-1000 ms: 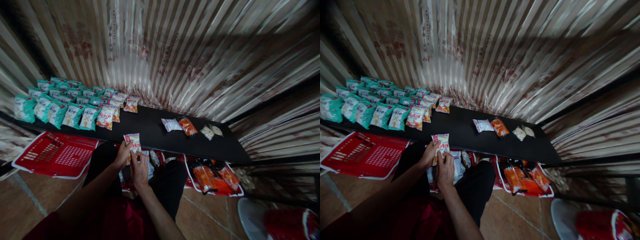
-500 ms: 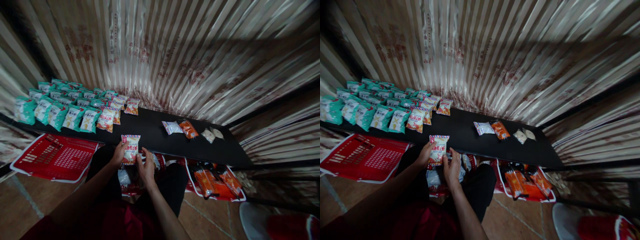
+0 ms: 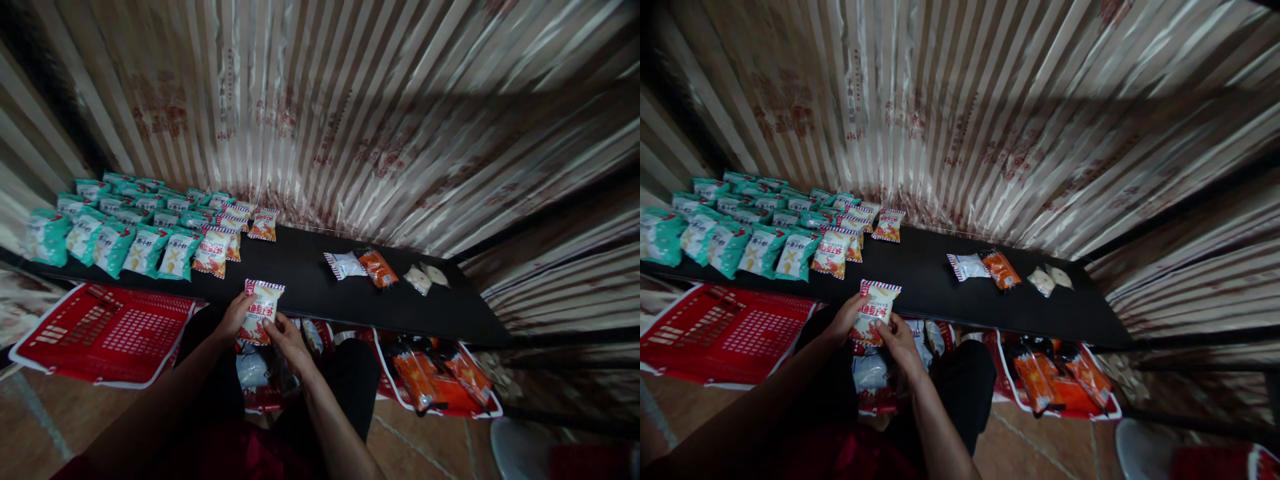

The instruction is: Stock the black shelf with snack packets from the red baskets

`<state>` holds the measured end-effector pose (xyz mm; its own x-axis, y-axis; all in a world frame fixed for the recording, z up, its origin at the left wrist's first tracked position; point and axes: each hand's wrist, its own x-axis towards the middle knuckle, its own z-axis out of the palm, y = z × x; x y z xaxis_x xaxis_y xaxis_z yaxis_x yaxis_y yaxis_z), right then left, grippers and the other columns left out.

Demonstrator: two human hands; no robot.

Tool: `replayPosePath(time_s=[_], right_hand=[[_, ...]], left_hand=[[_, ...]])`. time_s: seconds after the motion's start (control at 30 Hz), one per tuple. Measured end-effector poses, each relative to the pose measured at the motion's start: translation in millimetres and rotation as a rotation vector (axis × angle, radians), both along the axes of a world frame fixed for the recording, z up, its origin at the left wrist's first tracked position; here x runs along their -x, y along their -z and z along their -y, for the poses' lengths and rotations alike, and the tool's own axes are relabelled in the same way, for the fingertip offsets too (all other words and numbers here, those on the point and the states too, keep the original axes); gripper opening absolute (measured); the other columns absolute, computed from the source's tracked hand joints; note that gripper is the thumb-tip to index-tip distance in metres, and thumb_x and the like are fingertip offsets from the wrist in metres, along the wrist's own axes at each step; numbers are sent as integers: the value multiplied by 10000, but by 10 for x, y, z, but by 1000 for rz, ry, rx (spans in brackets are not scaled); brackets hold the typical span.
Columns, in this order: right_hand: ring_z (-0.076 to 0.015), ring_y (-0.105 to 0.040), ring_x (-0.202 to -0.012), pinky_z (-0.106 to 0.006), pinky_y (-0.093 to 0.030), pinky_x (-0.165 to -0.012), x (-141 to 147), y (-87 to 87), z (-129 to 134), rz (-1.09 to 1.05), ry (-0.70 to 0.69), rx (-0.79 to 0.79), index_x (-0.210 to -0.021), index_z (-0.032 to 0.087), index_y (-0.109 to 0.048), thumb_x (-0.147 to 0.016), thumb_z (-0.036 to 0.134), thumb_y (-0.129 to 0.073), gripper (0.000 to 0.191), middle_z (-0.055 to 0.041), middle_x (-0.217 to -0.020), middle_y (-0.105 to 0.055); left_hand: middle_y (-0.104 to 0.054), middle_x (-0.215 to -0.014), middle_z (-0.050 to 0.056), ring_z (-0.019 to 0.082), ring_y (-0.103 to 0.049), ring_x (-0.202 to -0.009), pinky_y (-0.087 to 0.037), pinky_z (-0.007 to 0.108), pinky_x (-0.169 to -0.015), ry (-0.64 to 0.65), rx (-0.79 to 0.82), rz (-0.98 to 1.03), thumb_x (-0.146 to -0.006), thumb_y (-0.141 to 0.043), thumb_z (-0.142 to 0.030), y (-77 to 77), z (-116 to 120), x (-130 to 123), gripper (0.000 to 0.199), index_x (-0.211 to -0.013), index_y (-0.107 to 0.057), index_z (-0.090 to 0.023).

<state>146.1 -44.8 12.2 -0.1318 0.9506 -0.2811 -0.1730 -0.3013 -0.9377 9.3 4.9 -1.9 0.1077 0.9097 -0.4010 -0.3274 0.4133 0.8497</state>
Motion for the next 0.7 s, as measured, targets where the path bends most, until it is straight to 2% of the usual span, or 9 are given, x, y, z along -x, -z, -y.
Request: replayPosePath(time_s=[0.2, 0.47, 0.7], right_hand=[[-211, -648, -770, -364, -490, -784, -18, 23, -102, -17, 34, 47, -887, 175, -629, -574, 497, -752, 466, -46, -844, -699], [-194, -644, -745, -339, -495, -755, -106, 146, -323, 4, 150, 53, -882, 178, -613, -569, 441, -757, 433, -34, -830, -706], [-184, -636, -716, -321, -497, -713, -230, 256, -531, 99, 191, -11, -929, 150, -626, -606, 463, -724, 459, -45, -821, -705]], left_hand=[[-667, -681, 18, 157, -606, -576, -439, 237, -538, 17, -2, 4, -653, -654, -432, -15, -107, -38, 373, -889, -629, -144], [-690, -945, 87, 215, -649, -839, -494, 282, -705, 38, -75, -15, -665, -669, -490, -19, -200, -54, 481, -1000, -622, -147], [-696, -931, 98, 230, -652, -863, -484, 332, -784, 94, -63, -43, -570, -766, -333, 84, -178, -6, 530, -1032, -585, -146]])
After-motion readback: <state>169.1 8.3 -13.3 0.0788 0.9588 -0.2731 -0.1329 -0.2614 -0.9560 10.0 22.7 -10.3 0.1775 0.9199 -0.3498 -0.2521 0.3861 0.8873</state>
